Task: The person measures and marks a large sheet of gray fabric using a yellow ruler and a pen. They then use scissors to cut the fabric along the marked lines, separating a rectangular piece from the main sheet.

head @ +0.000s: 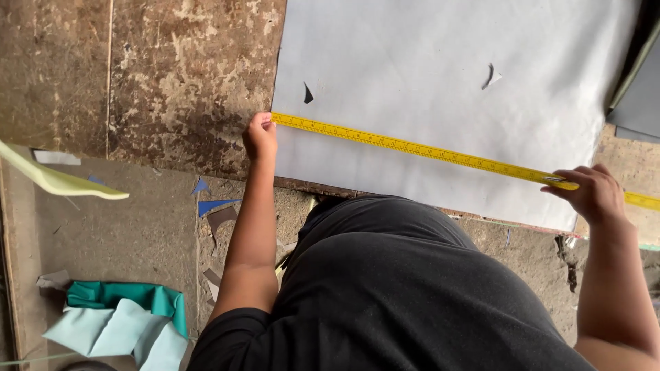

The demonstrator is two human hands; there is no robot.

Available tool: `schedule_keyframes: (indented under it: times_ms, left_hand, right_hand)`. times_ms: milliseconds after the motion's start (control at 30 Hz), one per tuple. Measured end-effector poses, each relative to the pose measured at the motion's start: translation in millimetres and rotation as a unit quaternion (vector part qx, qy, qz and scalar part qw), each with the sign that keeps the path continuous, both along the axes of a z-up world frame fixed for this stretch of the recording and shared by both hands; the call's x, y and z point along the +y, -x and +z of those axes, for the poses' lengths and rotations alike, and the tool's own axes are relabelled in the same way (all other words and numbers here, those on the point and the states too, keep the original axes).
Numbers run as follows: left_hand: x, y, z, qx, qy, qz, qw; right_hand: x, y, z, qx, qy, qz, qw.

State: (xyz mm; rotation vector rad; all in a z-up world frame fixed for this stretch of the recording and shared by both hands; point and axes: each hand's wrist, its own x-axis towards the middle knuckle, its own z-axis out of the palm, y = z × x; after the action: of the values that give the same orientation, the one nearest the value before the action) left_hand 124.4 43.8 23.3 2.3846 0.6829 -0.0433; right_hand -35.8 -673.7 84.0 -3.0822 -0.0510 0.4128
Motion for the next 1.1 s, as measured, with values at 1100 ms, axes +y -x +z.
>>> schedule_keyframes:
  times_ms: [1100]
  left_hand:
    - [-6.1,-12.8,4.2,-0.029,-0.011,0.083,0.996]
  right_hand:
    - [-18.1,-36.5,-25.2,-0.245,-0.637,-0.362,0.634]
